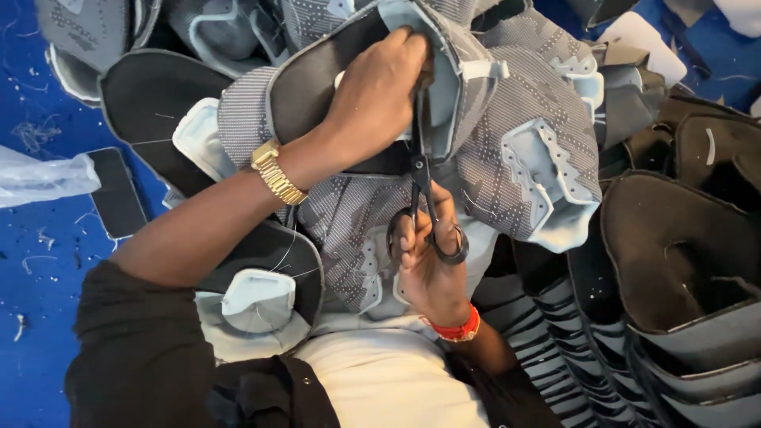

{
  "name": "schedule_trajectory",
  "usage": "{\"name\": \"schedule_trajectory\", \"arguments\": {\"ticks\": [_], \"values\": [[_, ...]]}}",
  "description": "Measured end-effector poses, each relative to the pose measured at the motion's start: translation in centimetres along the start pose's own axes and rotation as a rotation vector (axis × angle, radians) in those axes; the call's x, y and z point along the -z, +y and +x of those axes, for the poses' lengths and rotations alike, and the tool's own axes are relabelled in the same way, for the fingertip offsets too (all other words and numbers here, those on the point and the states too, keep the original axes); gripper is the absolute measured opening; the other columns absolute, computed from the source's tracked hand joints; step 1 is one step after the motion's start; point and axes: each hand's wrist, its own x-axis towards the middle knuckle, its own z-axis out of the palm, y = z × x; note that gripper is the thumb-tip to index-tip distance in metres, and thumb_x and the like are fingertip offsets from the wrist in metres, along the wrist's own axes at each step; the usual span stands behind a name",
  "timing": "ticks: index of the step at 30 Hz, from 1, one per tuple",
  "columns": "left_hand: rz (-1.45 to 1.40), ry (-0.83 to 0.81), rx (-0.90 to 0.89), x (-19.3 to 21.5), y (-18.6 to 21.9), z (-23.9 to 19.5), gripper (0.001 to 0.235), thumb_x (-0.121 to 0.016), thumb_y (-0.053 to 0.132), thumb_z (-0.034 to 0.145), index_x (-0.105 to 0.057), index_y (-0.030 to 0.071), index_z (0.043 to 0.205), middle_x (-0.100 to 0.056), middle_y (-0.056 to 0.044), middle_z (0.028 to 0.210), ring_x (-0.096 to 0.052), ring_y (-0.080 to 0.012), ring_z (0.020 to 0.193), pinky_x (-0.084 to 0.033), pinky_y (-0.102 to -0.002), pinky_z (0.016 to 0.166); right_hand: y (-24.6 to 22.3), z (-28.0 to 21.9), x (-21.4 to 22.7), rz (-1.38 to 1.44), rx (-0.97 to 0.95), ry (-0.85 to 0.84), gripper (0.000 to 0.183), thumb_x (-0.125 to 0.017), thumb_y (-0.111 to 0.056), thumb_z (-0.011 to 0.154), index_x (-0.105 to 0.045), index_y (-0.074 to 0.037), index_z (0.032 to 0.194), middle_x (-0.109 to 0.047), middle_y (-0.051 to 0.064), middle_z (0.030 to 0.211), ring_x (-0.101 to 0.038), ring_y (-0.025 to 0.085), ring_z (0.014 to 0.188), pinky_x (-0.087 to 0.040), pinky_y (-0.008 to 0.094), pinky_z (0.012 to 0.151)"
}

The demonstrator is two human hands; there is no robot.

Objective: The person trims excess material and loose threads from shoe uppers using a pair of scissors.

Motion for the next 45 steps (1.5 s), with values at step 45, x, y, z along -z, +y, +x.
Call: {"name": "schedule_trajectory", "arguments": {"ticks": [45], "values": [[-0.047,0.069,-0.036,1.7,-0.1,-0.3,0.026,-0.065,-0.011,0.081,-0.053,-0.001,0.102,-0.056,-0.021,0.103,-0.062,-0.0449,0.098,-0.048,-0.054,0.081,-1.0,0.7,0.2,-0.101,-0.064,0.027,0.058,-0.062,-0.043,0.108,-0.041,-0.01,0.15,-0.057,0.008,0.089,-0.053,0.008,0.069,-0.047,0.018,0.06]]}}
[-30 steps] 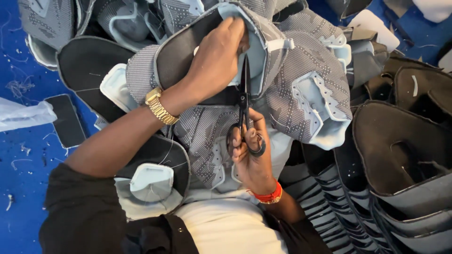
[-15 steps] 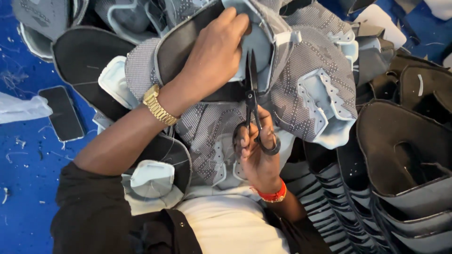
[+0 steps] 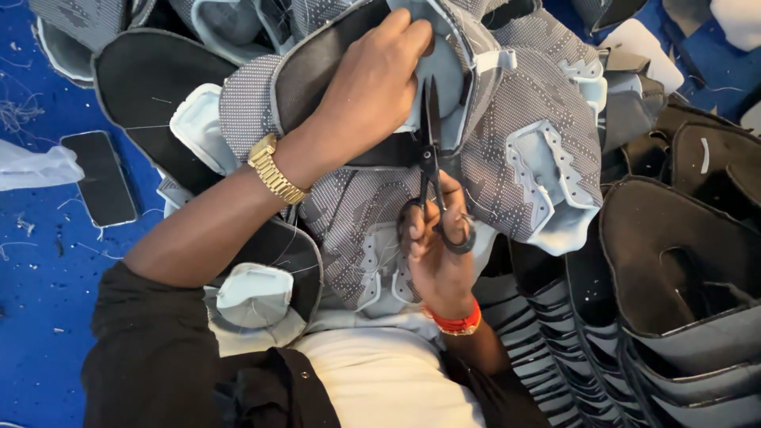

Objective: The person trims excess material and loose threads from shoe uppers using a pair of scissors.

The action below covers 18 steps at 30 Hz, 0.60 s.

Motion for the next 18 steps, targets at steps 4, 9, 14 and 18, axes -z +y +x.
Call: {"name": "schedule_trajectory", "arguments": {"ticks": [4,9,14,18], "values": [[0.003,-0.002,0.007,0.1,-0.1,0.1,0.026,-0.065,-0.01,0.081,-0.053,-0.002,0.102,-0.057,-0.021,0.102,-0.061,-0.0452,0.096,-0.048,-0.054,0.079,1.8,0.5,0.6,-0.025,0.046,0.025,0.058,-0.061,-0.044,0.107,-0.04,-0.011,0.151,-0.057,0.007,0.093,-0.053,0.009,0.071,-0.048,0.019,0.065],[-0.014,-0.001,0.0,-0.1,-0.3,0.1,0.025,-0.065,-0.009,0.081,-0.053,-0.002,0.102,-0.057,-0.022,0.102,-0.062,-0.0458,0.096,-0.049,-0.055,0.08,1.4,0.2,1.1,0.142,-0.023,0.038,0.063,-0.063,-0.047,0.101,-0.038,-0.02,0.152,-0.056,0.005,0.092,-0.055,0.008,0.072,-0.049,0.02,0.064],[0.01,-0.026,0.021,0.3,-0.1,0.0,0.023,-0.066,-0.007,0.081,-0.056,-0.002,0.1,-0.057,-0.021,0.102,-0.062,-0.0437,0.095,-0.049,-0.053,0.079,1.4,-0.1,1.9,0.015,0.053,0.032,0.067,-0.072,-0.04,0.101,-0.039,-0.016,0.154,-0.056,0.004,0.089,-0.055,0.007,0.071,-0.048,0.017,0.06],[0.065,-0.026,-0.015,0.2,0.6,-0.1,0.018,-0.072,-0.001,0.079,-0.062,0.001,0.095,-0.059,-0.019,0.103,-0.063,-0.0392,0.094,-0.052,-0.051,0.08,1.4,-0.1,1.8,-0.176,0.184,0.062,0.066,-0.076,-0.038,0.099,-0.039,-0.014,0.148,-0.057,0.006,0.084,-0.056,0.01,0.067,-0.049,0.02,0.058]]}}
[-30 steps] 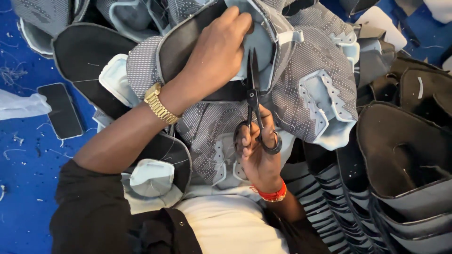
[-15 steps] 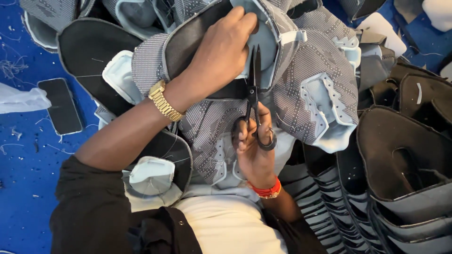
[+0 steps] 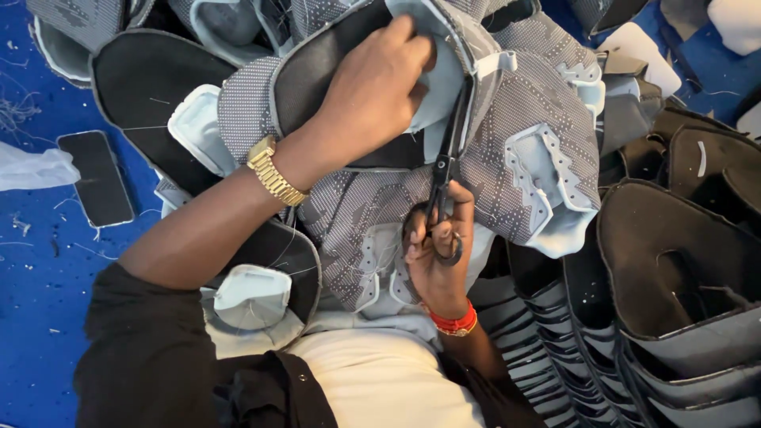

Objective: The person trims excess material and loose threads from shoe uppers using a pair of scissors.

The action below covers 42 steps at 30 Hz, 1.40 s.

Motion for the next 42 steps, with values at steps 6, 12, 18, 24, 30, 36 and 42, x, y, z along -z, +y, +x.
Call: {"name": "schedule_trajectory", "arguments": {"ticks": [6,12,18,24,30,36,42], "values": [[0.215,-0.082,-0.045,-0.9,0.3,0.2,0.019,-0.069,-0.007,0.075,-0.063,0.0,0.091,-0.06,-0.018,0.109,-0.064,-0.0366,0.096,-0.055,-0.046,0.079,-0.3,0.1,-0.2,-0.014,-0.018,-0.028,0.065,-0.075,-0.036,0.1,-0.039,-0.012,0.149,-0.058,0.007,0.084,-0.056,0.01,0.068,-0.049,0.019,0.058],[0.269,-0.047,-0.059,-0.5,0.5,-0.1,0.033,-0.064,-0.011,0.074,-0.058,-0.005,0.105,-0.059,-0.021,0.11,-0.065,-0.0368,0.098,-0.056,-0.043,0.078,-1.1,-0.3,-0.2,0.216,-0.173,-0.07,0.067,-0.066,-0.043,0.101,-0.035,-0.014,0.152,-0.058,0.008,0.09,-0.057,0.012,0.077,-0.05,0.022,0.063],[0.154,-0.034,0.016,-0.9,-0.5,-0.2,0.033,-0.063,-0.011,0.081,-0.051,-0.003,0.11,-0.062,-0.021,0.101,-0.065,-0.0406,0.097,-0.053,-0.05,0.083,-0.9,0.1,0.0,0.378,-0.271,-0.174,0.06,-0.058,-0.045,0.108,-0.036,-0.014,0.155,-0.056,0.007,0.089,-0.053,0.01,0.07,-0.048,0.021,0.062],[-0.146,0.015,0.045,-0.2,-0.9,0.1,0.033,-0.065,-0.007,0.088,-0.048,-0.002,0.117,-0.064,-0.018,0.104,-0.063,-0.0423,0.102,-0.049,-0.053,0.084,-0.9,0.0,0.7,0.444,-0.312,-0.144,0.061,-0.057,-0.044,0.108,-0.037,-0.014,0.157,-0.053,0.005,0.088,-0.053,0.008,0.071,-0.047,0.018,0.061],[-0.117,0.002,-0.003,0.3,-0.7,-0.3,0.014,-0.068,-0.004,0.083,-0.06,0.0,0.094,-0.06,-0.02,0.102,-0.063,-0.0417,0.095,-0.049,-0.051,0.078,-1.3,-0.3,-0.1,0.519,-0.348,-0.147,0.058,-0.057,-0.044,0.109,-0.038,-0.016,0.156,-0.053,0.004,0.091,-0.053,0.008,0.072,-0.047,0.019,0.061],[0.063,0.039,-0.052,-1.5,-1.7,-1.0,0.016,-0.065,-0.006,0.082,-0.061,0.001,0.096,-0.062,-0.018,0.093,-0.064,-0.0414,0.088,-0.05,-0.05,0.073,-0.6,-0.8,0.5,0.42,-0.322,-0.102,0.058,-0.056,-0.044,0.108,-0.038,-0.015,0.155,-0.053,0.004,0.091,-0.054,0.008,0.073,-0.048,0.02,0.064],[0.174,-0.009,-0.118,-2.9,-3.1,-2.1,0.02,-0.064,-0.008,0.079,-0.061,-0.002,0.098,-0.064,-0.019,0.079,-0.067,-0.0388,0.074,-0.051,-0.047,0.061,-0.3,-1.0,0.9,0.45,-0.298,-0.119,0.061,-0.054,-0.046,0.11,-0.037,-0.015,0.16,-0.055,0.006,0.093,-0.056,0.008,0.073,-0.05,0.02,0.064]]}}
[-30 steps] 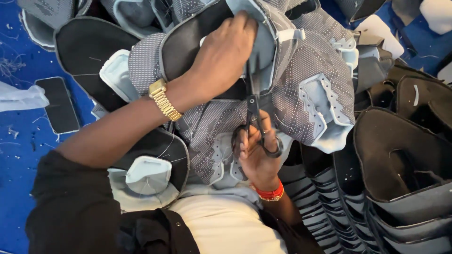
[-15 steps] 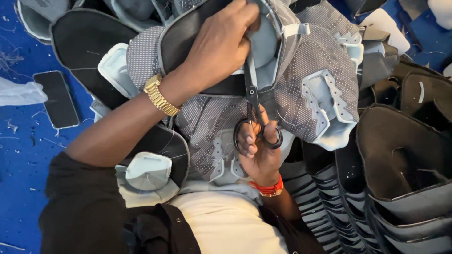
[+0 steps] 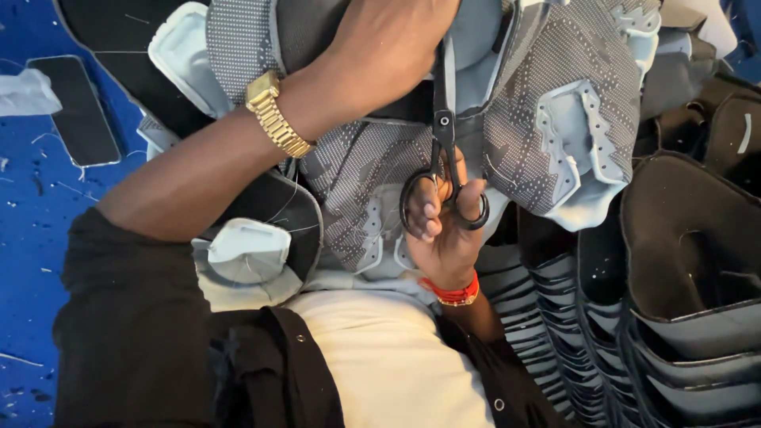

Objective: The person trims excess material and loose threads from shoe uppers using a pair of scissors.

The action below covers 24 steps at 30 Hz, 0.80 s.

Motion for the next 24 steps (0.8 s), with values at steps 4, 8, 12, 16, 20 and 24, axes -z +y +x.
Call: {"name": "schedule_trajectory", "arguments": {"ticks": [4,8,12,16,20,24], "values": [[0.023,-0.034,0.019,-0.4,-0.3,-0.3,0.013,-0.065,-0.004,0.082,-0.063,-0.001,0.095,-0.065,-0.019,0.076,-0.068,-0.0366,0.069,-0.052,-0.045,0.057,-0.1,0.1,-0.1,0.062,-0.014,0.012,0.06,-0.053,-0.046,0.109,-0.039,-0.015,0.158,-0.055,0.005,0.094,-0.056,0.008,0.073,-0.049,0.019,0.064],[-0.01,-0.058,0.049,-1.2,-1.2,-0.8,0.008,-0.063,0.0,0.088,-0.066,-0.002,0.095,-0.065,-0.021,0.076,-0.067,-0.0376,0.067,-0.052,-0.046,0.057,-0.2,0.5,0.0,0.107,-0.033,0.003,0.055,-0.052,-0.046,0.111,-0.041,-0.015,0.155,-0.055,0.005,0.094,-0.055,0.008,0.073,-0.048,0.019,0.065],[-0.121,-0.056,0.102,-0.6,-1.1,-0.9,0.011,-0.06,0.003,0.095,-0.069,-0.002,0.1,-0.067,-0.023,0.08,-0.067,-0.0401,0.07,-0.051,-0.049,0.059,-0.4,0.5,-0.2,0.114,-0.03,-0.007,0.054,-0.052,-0.046,0.111,-0.043,-0.015,0.154,-0.054,0.004,0.088,-0.054,0.005,0.068,-0.048,0.019,0.064],[-0.199,-0.044,0.137,0.2,-0.6,-0.7,0.012,-0.061,0.007,0.097,-0.069,-0.002,0.099,-0.068,-0.023,0.081,-0.067,-0.0411,0.069,-0.052,-0.05,0.06,-0.3,0.8,-0.1,0.142,-0.042,0.013,0.056,-0.053,-0.045,0.111,-0.042,-0.013,0.155,-0.054,0.004,0.091,-0.054,0.007,0.072,-0.048,0.018,0.062],[-0.184,-0.05,0.175,0.1,-0.7,-0.4,0.016,-0.062,0.011,0.1,-0.069,-0.002,0.096,-0.068,-0.023,0.079,-0.066,-0.0413,0.068,-0.052,-0.049,0.06,-0.3,1.4,0.1,0.101,-0.016,0.004,0.057,-0.057,-0.042,0.109,-0.041,-0.013,0.155,-0.054,0.003,0.087,-0.054,0.006,0.07,-0.048,0.017,0.061],[-0.174,-0.051,0.183,0.2,-0.7,-0.8,0.016,-0.062,0.012,0.101,-0.069,-0.002,0.095,-0.068,-0.022,0.079,-0.066,-0.0404,0.068,-0.052,-0.049,0.061,-0.2,1.4,0.9,-0.057,0.014,-0.005,0.06,-0.064,-0.039,0.107,-0.041,-0.014,0.157,-0.054,0.004,0.088,-0.054,0.006,0.068,-0.047,0.016,0.058]]}}
